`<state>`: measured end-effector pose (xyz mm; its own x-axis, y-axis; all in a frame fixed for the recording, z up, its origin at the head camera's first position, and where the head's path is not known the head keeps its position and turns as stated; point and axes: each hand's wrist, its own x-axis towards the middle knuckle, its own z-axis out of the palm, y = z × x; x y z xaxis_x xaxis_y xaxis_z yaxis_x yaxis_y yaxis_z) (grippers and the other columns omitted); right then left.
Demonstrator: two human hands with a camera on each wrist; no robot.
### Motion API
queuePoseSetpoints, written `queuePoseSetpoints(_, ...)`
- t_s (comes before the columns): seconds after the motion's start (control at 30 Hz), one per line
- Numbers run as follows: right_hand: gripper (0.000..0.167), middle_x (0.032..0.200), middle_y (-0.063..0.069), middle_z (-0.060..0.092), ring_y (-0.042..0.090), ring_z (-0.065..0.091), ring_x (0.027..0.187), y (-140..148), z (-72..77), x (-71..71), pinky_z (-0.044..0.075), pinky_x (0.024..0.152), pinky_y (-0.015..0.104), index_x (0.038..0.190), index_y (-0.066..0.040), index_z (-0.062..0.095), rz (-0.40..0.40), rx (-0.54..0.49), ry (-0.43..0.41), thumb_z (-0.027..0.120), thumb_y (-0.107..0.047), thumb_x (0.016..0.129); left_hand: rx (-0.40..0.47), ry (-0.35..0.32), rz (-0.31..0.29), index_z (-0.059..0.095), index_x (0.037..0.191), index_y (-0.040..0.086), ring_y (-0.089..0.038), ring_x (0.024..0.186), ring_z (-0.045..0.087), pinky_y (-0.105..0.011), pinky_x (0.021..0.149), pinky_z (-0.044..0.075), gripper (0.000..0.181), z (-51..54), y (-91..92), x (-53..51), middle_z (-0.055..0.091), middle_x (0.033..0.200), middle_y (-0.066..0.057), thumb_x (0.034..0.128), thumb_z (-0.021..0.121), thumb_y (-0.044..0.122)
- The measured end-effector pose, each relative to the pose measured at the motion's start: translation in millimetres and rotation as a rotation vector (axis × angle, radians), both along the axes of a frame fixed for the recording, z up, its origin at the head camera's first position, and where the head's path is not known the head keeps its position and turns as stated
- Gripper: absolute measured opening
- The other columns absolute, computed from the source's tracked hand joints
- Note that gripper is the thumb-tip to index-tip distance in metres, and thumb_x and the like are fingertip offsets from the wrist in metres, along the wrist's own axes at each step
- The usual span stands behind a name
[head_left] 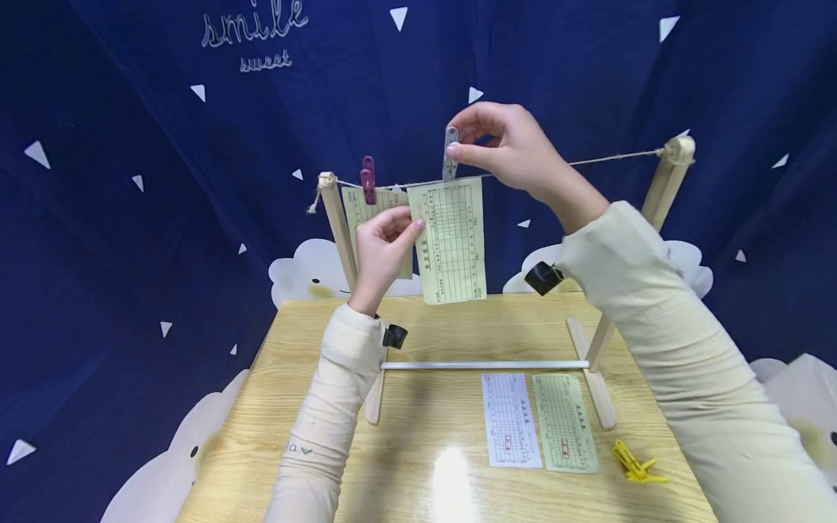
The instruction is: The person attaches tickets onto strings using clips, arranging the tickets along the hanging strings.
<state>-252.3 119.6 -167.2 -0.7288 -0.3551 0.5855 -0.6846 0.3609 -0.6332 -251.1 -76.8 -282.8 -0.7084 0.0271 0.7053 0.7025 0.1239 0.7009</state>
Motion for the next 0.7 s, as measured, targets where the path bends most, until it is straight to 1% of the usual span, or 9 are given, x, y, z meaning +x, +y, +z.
queuePoseSetpoints(0.13, 0.021, 0.085, 0.005, 0.060, 0.015, 0.052, 0.082, -4, 0.7, -3.1, 0.042, 0.072, 0.024, 0.099, 0.004, 0.063, -0.013, -0.059, -0.021, 0.066, -0.008, 0.082, -0.005, 0.007, 0.004, 0.064, 0.092, -0.011, -0.003, 0.061, 0.057, -0.017, 0.055, 0.046, 0.015, -0.1, -0.5, -0.7, 0.065, 0.076, -0.019, 0.0800, 0.066, -0.002)
queuePoseSetpoints(0.27, 0.017, 0.082, 0.003, 0.060, 0.015, 0.050, 0.081, -8, 1.6, -4.4, 0.041, 0.070, 0.024, 0.094, 0.005, 0.064, -0.033, -0.103, -0.012, 0.067, -0.006, 0.081, -0.007, 0.014, 0.008, 0.064, 0.092, -0.011, -0.003, 0.061, 0.056, -0.017, 0.054, 0.045, 0.015, 0.3, -0.6, -1.5, 0.065, 0.076, -0.020, 0.0801, 0.066, -0.002)
queuePoseSetpoints(0.43, 0.003, 0.076, 0.003, 0.060, 0.016, 0.049, 0.073, -11, 2.4, -5.8, 0.039, 0.065, 0.025, 0.082, 0.002, 0.067, -0.011, -0.196, -0.030, 0.066, -0.001, 0.081, -0.008, -0.001, 0.009, 0.064, 0.092, -0.011, -0.003, 0.061, 0.056, -0.017, 0.055, 0.045, 0.014, -0.1, -0.5, -1.2, 0.065, 0.076, -0.020, 0.0804, 0.065, -0.002)
queuePoseSetpoints(0.53, 0.004, 0.073, 0.003, 0.060, 0.016, 0.048, 0.069, -12, 2.5, -6.8, 0.038, 0.064, 0.025, 0.078, 0.003, 0.067, -0.013, -0.225, -0.058, 0.066, -0.001, 0.081, -0.005, -0.006, 0.004, 0.064, 0.092, -0.010, -0.004, 0.061, 0.056, -0.017, 0.055, 0.046, 0.014, -0.1, -0.3, -0.8, 0.065, 0.076, -0.019, 0.0803, 0.065, -0.002)
queuePoseSetpoints(0.7, 0.010, 0.070, 0.001, 0.061, 0.016, 0.048, 0.069, -13, 1.8, -10.0, 0.038, 0.065, 0.026, 0.079, 0.008, 0.066, -0.030, -0.215, -0.093, 0.068, -0.002, 0.079, -0.009, 0.000, 0.007, 0.065, 0.091, -0.010, -0.004, 0.061, 0.057, -0.017, 0.056, 0.046, 0.014, 0.8, -0.4, -2.1, 0.065, 0.076, -0.019, 0.0795, 0.066, -0.003)
